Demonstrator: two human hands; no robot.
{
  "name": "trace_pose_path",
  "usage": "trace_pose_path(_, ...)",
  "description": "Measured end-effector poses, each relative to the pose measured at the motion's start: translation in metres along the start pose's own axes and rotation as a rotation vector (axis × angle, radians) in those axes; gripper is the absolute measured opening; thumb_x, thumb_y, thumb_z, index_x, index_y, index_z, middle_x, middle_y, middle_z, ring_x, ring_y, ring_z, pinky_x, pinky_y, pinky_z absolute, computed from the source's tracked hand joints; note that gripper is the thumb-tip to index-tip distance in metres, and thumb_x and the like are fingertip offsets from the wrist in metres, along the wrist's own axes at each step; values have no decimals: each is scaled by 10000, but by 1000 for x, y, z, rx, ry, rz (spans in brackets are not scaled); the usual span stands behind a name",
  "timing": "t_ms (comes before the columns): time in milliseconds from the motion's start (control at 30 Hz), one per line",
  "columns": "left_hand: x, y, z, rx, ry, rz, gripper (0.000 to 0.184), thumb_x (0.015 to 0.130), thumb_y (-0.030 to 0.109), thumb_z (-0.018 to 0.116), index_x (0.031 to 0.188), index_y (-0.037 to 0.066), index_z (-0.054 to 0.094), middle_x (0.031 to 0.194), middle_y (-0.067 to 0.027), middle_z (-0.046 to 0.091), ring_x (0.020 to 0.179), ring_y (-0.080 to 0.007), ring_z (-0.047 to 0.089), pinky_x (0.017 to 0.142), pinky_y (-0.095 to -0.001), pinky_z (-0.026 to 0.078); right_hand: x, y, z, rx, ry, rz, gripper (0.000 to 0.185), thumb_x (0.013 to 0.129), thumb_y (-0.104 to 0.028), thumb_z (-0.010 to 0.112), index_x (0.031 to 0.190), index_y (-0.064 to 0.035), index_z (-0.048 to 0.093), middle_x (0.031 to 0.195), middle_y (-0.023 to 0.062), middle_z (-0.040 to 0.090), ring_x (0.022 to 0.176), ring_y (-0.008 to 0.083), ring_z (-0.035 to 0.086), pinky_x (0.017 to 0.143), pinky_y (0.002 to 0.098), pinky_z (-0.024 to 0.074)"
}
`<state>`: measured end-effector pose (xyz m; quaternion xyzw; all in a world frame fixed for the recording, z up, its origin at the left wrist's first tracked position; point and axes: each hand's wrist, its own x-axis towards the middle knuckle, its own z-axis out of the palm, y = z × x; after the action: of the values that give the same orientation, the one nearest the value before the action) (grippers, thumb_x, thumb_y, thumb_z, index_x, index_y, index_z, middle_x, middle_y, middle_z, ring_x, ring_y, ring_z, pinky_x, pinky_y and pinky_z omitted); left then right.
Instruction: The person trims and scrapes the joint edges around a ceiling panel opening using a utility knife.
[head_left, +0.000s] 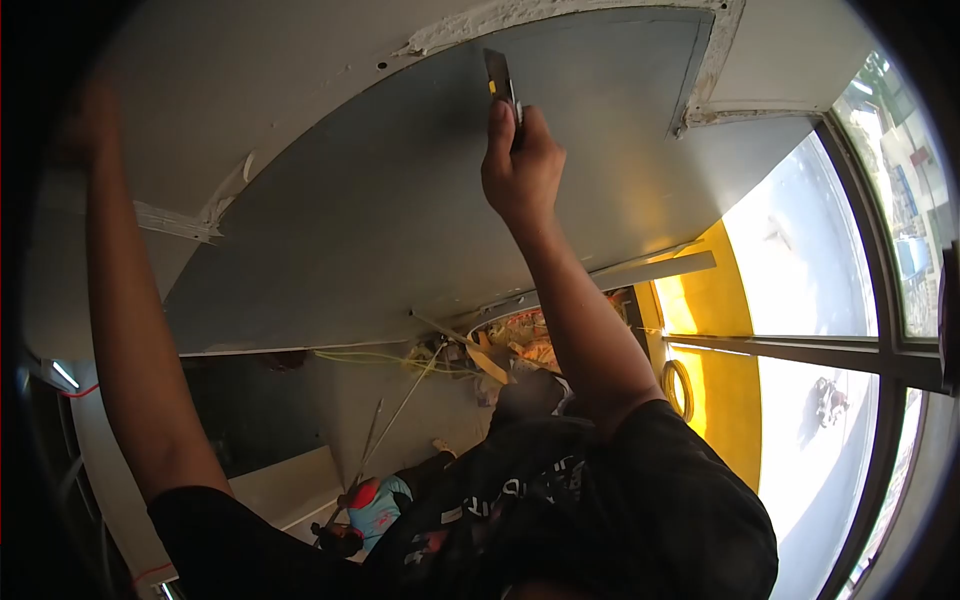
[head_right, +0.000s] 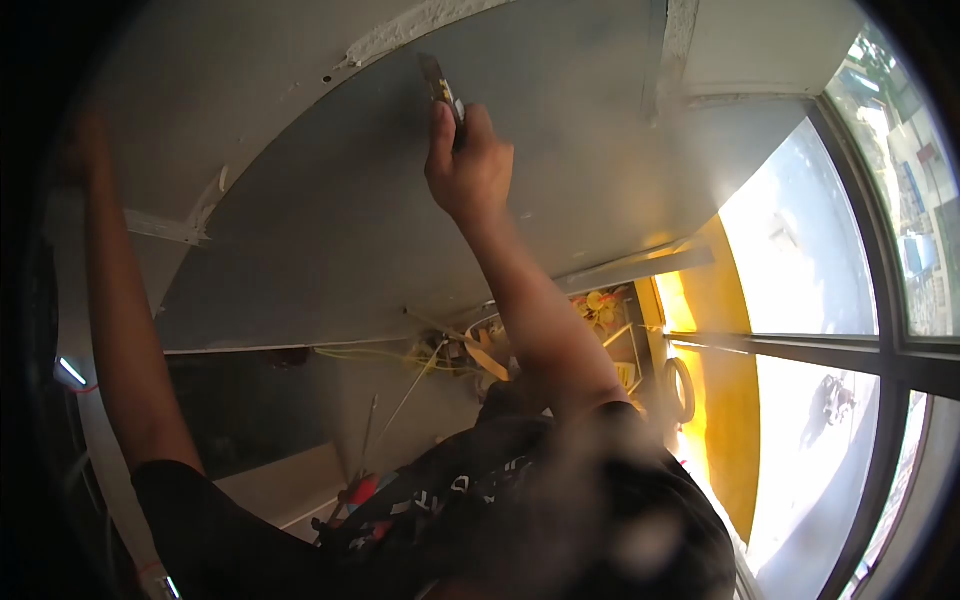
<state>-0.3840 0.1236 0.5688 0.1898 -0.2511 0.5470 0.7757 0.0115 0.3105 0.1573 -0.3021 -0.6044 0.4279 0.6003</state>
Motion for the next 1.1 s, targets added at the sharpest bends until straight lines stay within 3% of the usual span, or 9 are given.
trace_pose_path(67, -10, 24, 18, 183, 52, 107, 331, 933, 112, 523, 1234, -21, 548, 1340, -269, 496, 1224, -440, 483, 1001, -583, 385, 11, -2, -2, -5, -5, -36, 361, 1017, -328, 628, 810, -47, 538, 588, 185, 593, 535, 450, 607, 472, 472, 459)
trace_pose_path(233, 0, 77, 54, 2382, 53, 1403, 730, 868, 514, 723, 1350, -23, 613, 1322, -227, 646, 1194, -370, 628, 1046, -492, 466, 18, 0, 1, -35, -12, -95, 368, 1009, -326, 638, 796, -45, 533, 581, 185, 591, 529, 445, 608, 474, 470, 465)
trace_pose_path(300, -6, 81, 56, 2446, 113, 1483, 668, 884, 522, 688, 1320, 18, 632, 1274, -167, 658, 1156, -322, 629, 1029, -476, 471, 20, 0, 4, -38, -13, -93, 371, 1007, -321, 640, 792, -39, 534, 574, 188, 589, 530, 448, 613, 473, 481, 467)
trace_pose_path(533, -9, 100, 79, 1761, 151, 958, 491, 941, 549, 568, 1213, 161, 698, 1105, 43, 703, 1025, -152, 634, 969, -421, 487, 7, -11, 18, -77, -17, -34, 362, 1007, -305, 638, 801, -25, 542, 573, 212, 592, 548, 469, 617, 484, 504, 473)
trace_pose_path(633, 2, 80, 65, 1818, 100, 998, 460, 914, 485, 619, 1201, 133, 692, 1114, 2, 701, 1043, -182, 638, 979, -434, 482, -7, -18, 35, 14, -12, 10, 368, 1014, -314, 626, 804, -22, 546, 589, 227, 602, 564, 483, 617, 489, 517, 473)
trace_pose_path(700, 9, 54, 44, 2180, 76, 1191, 444, 896, 442, 654, 1193, 115, 689, 1120, -26, 700, 1054, -203, 640, 986, -443, 478, -9, -14, 40, 113, -54, -16, 388, 1017, -342, 615, 814, -17, 554, 604, 233, 611, 589, 494, 621, 511, 535, 483)
trace_pose_path(800, 11, -1, -5, 3121, 96, 1693, 427, 869, 379, 706, 1181, 87, 684, 1128, -68, 698, 1071, -234, 644, 997, -456, 472, 4, -7, 4, -84, -215, -61, 421, 1011, -383, 616, 810, -20, 548, 609, 228, 616, 589, 491, 626, 528, 534, 498)
trace_pose_path(933, 17, -48, -42, 3446, -133, 1837, 423, 833, 294, 775, 1165, 51, 677, 1140, -124, 695, 1094, -275, 649, 1011, -473, 465, 11, -12, -19, -61, -169, -120, 419, 1004, -360, 640, 767, -34, 526, 567, 205, 588, 519, 454, 609, 480, 502, 474)
trace_pose_path(1100, 22, -78, -51, 3803, -333, 1945, 381, 872, 299, 719, 1182, 82, 678, 1197, -123, 680, 1147, -329, 626, 1048, -474, 419, 20, -10, -5, -61, -77, -174, 387, 1000, -286, 653, 740, -42, 502, 524, 175, 552, 473, 424, 581, 451, 469, 453)
